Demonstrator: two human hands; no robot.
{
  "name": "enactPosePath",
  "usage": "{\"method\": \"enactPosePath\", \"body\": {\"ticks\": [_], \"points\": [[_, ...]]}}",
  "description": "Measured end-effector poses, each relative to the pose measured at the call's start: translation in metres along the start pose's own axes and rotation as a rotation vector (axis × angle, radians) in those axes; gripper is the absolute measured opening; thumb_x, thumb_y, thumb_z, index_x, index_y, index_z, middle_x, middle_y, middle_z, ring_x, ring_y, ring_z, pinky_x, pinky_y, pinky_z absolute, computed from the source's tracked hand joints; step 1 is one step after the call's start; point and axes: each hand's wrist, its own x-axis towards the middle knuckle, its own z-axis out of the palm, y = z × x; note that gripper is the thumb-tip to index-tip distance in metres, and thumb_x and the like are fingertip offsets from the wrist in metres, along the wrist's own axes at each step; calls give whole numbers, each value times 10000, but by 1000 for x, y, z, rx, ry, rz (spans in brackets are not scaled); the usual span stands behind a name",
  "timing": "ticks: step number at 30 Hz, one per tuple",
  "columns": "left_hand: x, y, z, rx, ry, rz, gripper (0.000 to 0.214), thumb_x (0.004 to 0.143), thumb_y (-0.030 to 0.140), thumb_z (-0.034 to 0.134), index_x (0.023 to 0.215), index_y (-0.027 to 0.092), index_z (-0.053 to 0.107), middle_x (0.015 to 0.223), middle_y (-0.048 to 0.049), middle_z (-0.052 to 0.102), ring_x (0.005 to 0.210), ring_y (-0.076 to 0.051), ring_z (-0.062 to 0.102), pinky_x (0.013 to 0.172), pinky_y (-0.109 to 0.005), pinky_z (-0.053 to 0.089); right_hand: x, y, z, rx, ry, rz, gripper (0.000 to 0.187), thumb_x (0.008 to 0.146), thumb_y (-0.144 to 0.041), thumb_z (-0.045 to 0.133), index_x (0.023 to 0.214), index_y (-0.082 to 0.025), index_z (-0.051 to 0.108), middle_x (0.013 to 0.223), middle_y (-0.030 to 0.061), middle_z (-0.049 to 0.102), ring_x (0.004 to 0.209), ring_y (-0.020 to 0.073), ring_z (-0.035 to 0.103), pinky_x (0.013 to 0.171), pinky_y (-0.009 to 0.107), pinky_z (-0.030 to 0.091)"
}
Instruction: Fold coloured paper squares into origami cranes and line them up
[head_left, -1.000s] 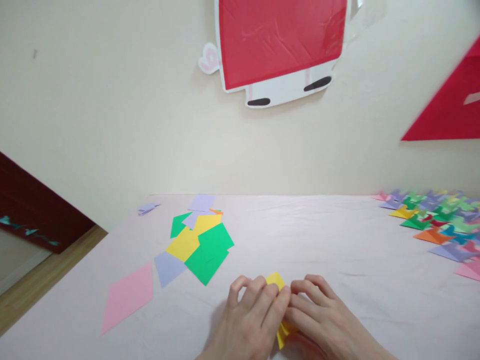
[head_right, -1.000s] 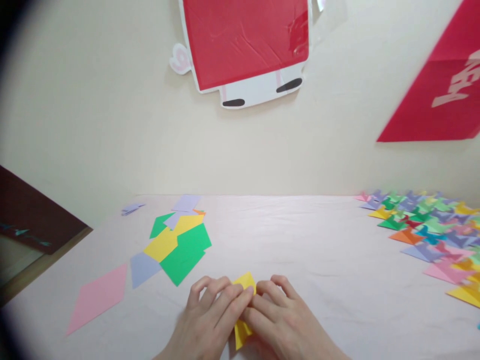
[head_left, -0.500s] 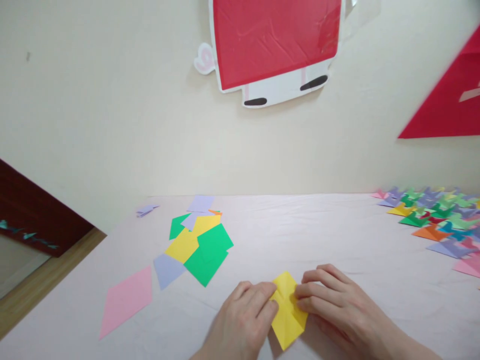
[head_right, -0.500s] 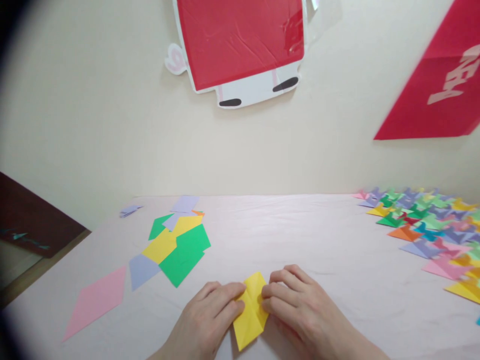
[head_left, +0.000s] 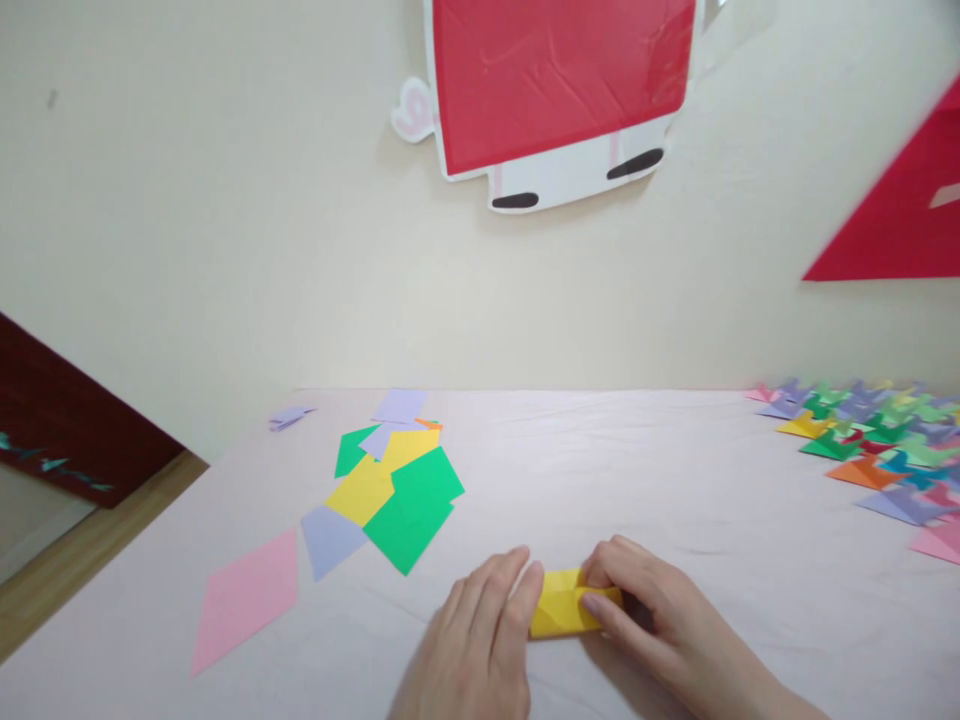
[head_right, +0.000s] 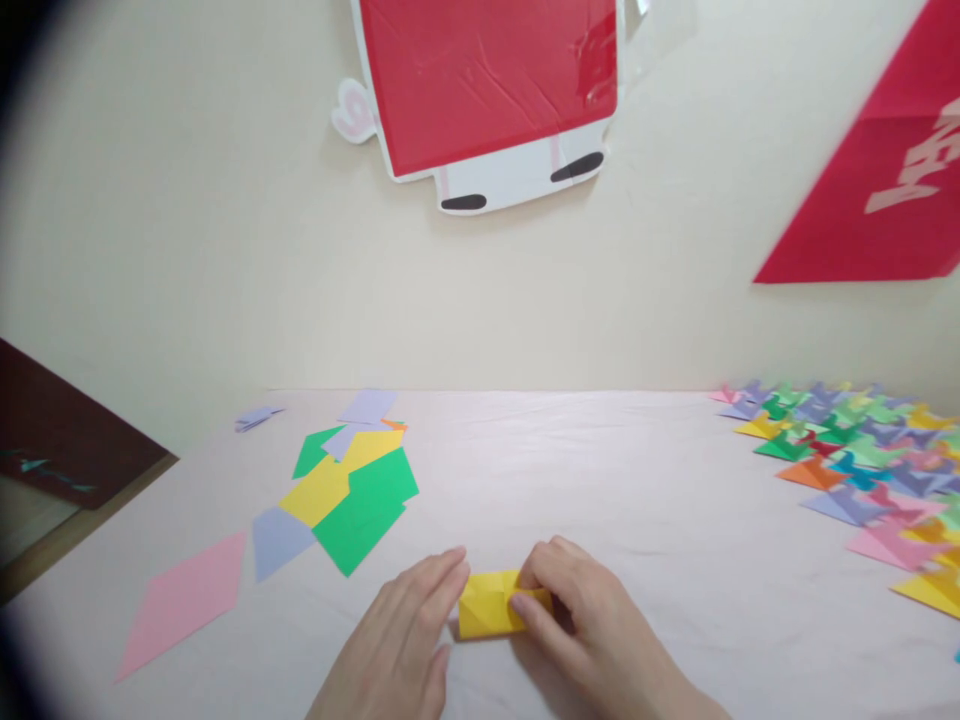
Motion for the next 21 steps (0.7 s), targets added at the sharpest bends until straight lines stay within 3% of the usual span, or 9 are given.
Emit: {"method": "enactPosePath", "body": {"ticks": [2, 5, 12, 21], "points": [[-2, 3, 0, 94, 14, 100, 343, 965, 161, 360, 1258, 91, 524, 1263, -155, 588, 1216, -232, 509, 929, -329, 448, 1, -3, 4, -2, 20, 31, 168, 912, -209, 452, 749, -207, 494, 759, 16, 583, 715, 165, 565, 645, 273, 430], [-10, 9, 8, 195, -4, 233, 279, 984, 213, 432, 1212, 158, 585, 1331, -86, 565, 1296, -207, 441, 1013, -306, 386, 2, -5, 7, 11, 48, 82, 115, 886, -179, 469, 780, -210, 502, 787, 15, 603, 722, 162, 573, 649, 270, 440], [-25, 17, 30, 255, -33, 206, 273, 978, 208, 457, 1201, 204, 614, 1317, -30, 600, 1320, -177, 419, 1077, -293, 329, 2, 1, 10, 44, 82, 100, 114, 891, -149, 441, 885, -215, 534, 861, 29, 653, 758, 161, 611, 691, 279, 479], [-23, 15, 25, 240, -95, 209, 300, 987, 231, 432, 1230, 186, 603, 1362, -55, 566, 1294, -196, 432, 1070, -321, 324, 12, -4, 8, -80, 88, 57, 155, 900, -156, 466, 798, -216, 566, 775, 2, 661, 705, 146, 627, 625, 243, 462]]}}
